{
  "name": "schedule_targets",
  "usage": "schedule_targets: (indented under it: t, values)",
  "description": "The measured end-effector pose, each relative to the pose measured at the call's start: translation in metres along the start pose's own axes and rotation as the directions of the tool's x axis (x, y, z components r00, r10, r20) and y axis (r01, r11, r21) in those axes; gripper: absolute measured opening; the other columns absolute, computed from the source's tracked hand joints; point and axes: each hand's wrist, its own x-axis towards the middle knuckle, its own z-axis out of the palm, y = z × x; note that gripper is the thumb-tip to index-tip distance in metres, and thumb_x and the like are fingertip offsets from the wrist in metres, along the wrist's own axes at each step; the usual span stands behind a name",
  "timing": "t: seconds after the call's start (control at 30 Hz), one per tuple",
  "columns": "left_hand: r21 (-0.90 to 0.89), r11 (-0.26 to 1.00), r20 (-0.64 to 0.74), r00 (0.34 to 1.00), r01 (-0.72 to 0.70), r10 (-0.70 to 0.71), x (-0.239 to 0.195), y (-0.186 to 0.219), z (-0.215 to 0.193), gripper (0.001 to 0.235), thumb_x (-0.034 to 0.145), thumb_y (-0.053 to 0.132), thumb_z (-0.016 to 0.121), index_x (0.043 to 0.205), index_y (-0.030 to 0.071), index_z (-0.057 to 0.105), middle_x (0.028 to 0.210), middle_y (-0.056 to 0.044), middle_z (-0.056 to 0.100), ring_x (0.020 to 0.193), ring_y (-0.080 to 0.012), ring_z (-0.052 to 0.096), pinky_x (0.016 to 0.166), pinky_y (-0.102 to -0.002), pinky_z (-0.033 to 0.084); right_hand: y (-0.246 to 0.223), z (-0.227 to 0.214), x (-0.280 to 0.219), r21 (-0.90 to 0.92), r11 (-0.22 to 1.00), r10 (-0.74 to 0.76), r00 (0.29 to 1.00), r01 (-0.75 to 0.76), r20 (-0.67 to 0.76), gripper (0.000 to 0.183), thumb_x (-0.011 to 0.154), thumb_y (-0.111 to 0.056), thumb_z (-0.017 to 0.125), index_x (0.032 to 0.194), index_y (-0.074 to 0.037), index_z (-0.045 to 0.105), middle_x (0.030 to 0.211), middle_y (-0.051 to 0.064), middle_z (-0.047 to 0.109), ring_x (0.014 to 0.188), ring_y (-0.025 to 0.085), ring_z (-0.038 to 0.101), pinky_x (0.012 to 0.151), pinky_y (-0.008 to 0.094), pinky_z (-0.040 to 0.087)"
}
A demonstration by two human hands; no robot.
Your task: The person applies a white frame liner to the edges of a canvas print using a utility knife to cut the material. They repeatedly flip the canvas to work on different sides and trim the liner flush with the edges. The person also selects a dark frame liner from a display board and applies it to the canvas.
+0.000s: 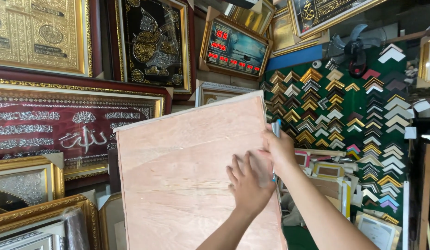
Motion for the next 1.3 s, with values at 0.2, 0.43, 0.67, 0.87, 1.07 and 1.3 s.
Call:
schedule_targets:
  t: [0.2,0.43,0.67,0.87,1.07,1.3]
  values:
    - [0.141,0.990,-0.116,0.993,-0.010,0.027,-0.011,-0.002,-0.020,0.102,0.070,0.023,0.071,0.139,0.019,-0.003,0.146,-0.013,-0.013,0.132,-0.0420,-0.011,0.095,-0.065,0.013,-0.037,0.041,-0.044,-0.097,0.995,0.052,0.987,-0.037,0.150,0.041,0.072,-0.018,0.052,0.112,-0.014,0.060,0.060,-0.005,0.035,0.046,0.006,0.030,0.040,0.020,0.034]
    - [-0.098,0.981,-0.435,0.894,-0.167,0.108,-0.014,-0.093,-0.043,0.081,0.062,-0.014,0.033,0.136,0.017,0.024,0.144,-0.005,0.022,0.132,-0.0364,0.012,0.096,-0.061,0.016,-0.047,0.084,-0.092,-0.149,0.968,0.243,0.887,-0.200,0.393,0.043,0.083,-0.020,0.039,0.124,-0.008,0.046,0.124,0.011,0.055,0.039,0.003,0.019,0.033,0.014,0.018]
    - [-0.201,0.956,-0.507,0.858,-0.214,0.085,-0.053,-0.114,-0.130,0.077,0.060,-0.020,0.035,0.132,0.007,0.036,0.134,-0.013,0.039,0.125,-0.0376,0.029,0.102,-0.045,0.027,-0.034,0.106,-0.128,-0.151,0.973,0.219,0.912,-0.177,0.345,0.042,0.083,-0.025,0.046,0.123,-0.011,0.048,0.118,0.011,0.057,0.039,-0.003,0.029,0.033,0.010,0.028]
    - [-0.396,0.876,-0.550,0.835,-0.276,0.014,-0.067,-0.082,-0.209,0.070,0.064,-0.018,0.038,0.129,0.006,0.043,0.126,-0.019,0.047,0.120,-0.0350,0.037,0.101,-0.042,0.031,-0.018,0.132,-0.180,-0.228,0.944,0.311,0.876,-0.240,0.368,0.038,0.084,-0.025,0.048,0.119,-0.010,0.049,0.111,0.008,0.059,0.042,-0.006,0.026,0.035,0.006,0.026]
    - [-0.444,0.822,-0.503,0.858,-0.356,0.100,-0.089,-0.025,-0.263,0.066,0.066,-0.016,0.040,0.128,0.006,0.044,0.121,-0.020,0.051,0.119,-0.0342,0.040,0.099,-0.042,0.034,0.000,0.150,-0.189,-0.192,0.942,0.327,0.889,-0.277,0.322,0.034,0.080,-0.024,0.056,0.110,-0.010,0.054,0.093,0.007,0.061,0.044,-0.002,0.027,0.034,0.010,0.029]
    - [-0.553,0.713,-0.371,0.894,-0.431,0.252,-0.108,0.017,-0.302,0.060,0.069,-0.015,0.038,0.126,0.002,0.044,0.124,-0.027,0.046,0.117,-0.0408,0.041,0.092,-0.046,0.038,-0.060,0.149,-0.246,-0.220,0.955,0.254,0.935,-0.201,0.248,0.035,0.082,-0.025,0.053,0.112,-0.008,0.051,0.092,0.006,0.055,0.051,0.002,0.030,0.040,0.011,0.029]
